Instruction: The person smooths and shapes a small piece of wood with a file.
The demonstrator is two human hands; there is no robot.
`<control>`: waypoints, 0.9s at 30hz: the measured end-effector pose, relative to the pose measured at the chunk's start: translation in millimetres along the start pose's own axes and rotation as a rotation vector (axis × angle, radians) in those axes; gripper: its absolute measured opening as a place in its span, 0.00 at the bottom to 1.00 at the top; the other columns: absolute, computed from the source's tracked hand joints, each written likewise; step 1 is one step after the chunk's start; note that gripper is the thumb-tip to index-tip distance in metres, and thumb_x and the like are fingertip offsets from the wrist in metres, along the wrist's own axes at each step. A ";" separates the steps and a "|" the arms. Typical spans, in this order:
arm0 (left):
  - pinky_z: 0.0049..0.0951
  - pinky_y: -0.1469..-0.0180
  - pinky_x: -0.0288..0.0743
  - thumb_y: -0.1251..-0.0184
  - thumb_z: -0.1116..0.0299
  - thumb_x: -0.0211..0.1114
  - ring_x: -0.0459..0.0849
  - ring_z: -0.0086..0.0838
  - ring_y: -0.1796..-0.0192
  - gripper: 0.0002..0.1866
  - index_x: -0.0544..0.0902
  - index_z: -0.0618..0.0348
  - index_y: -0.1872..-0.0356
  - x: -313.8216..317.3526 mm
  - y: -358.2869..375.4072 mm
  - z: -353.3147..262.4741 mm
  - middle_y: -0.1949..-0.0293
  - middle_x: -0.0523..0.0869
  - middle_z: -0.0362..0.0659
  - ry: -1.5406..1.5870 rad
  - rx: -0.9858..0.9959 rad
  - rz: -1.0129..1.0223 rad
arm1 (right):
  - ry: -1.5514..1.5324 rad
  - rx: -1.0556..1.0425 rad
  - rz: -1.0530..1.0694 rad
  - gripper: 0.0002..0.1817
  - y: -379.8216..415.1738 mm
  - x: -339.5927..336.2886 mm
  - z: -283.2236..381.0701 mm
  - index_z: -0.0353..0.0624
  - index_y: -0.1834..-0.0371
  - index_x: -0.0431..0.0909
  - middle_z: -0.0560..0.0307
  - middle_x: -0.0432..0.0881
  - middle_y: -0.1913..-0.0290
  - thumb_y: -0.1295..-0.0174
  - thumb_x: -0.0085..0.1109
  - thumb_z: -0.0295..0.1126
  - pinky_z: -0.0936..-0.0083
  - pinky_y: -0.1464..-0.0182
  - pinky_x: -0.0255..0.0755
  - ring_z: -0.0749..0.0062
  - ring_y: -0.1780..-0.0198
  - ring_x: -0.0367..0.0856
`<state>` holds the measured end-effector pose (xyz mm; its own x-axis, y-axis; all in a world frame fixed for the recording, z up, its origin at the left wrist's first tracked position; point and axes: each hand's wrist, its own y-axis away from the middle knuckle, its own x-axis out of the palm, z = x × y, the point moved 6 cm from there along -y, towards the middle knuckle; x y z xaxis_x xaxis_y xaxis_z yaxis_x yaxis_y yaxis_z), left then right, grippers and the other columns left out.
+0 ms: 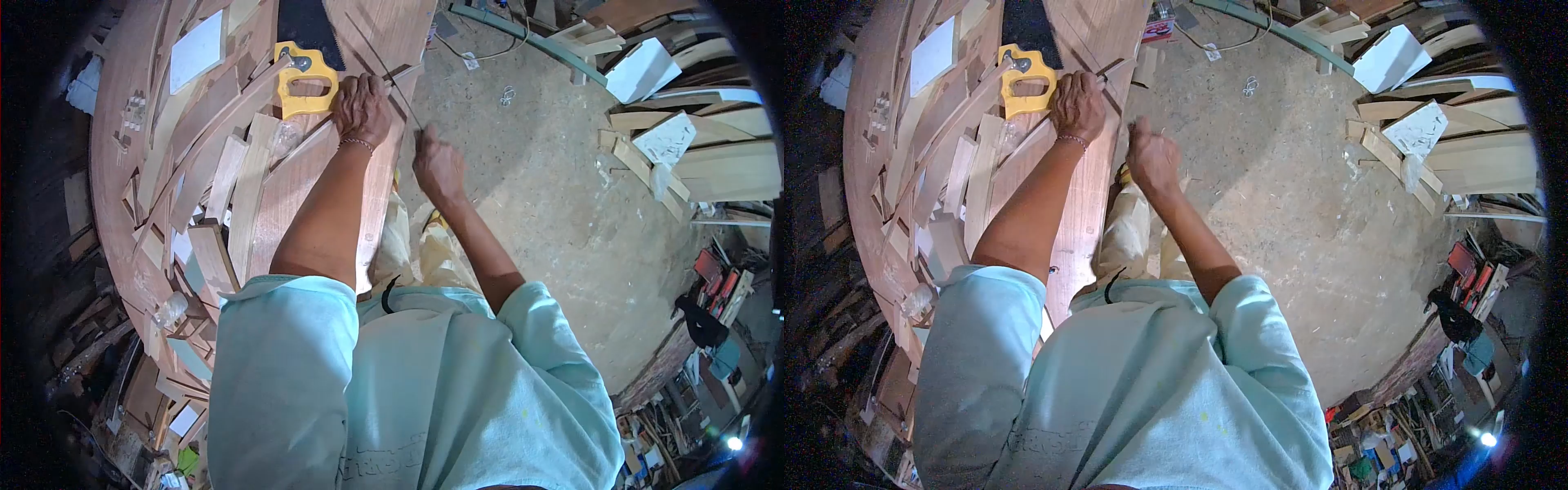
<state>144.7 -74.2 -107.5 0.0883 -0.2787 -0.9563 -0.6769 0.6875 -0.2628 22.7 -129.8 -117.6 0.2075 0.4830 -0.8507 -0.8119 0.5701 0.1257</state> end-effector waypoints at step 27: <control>0.37 0.60 0.64 0.52 0.69 0.53 0.71 0.40 0.62 0.07 0.69 0.59 0.73 3.3 -1.2 4.1 0.70 0.73 0.48 0.016 -0.020 0.004 | -0.062 -0.006 -0.130 0.12 0.7 -32.9 -8.4 0.43 0.74 0.65 0.45 0.72 0.86 0.42 0.44 0.40 0.59 0.78 0.65 0.49 0.80 0.73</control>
<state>148.8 -73.2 -110.8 0.0742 -0.2870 -0.9550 -0.6917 0.6751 -0.2566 10.8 -150.9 -93.8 0.3443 0.4457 -0.8264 -0.7793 0.6265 0.0133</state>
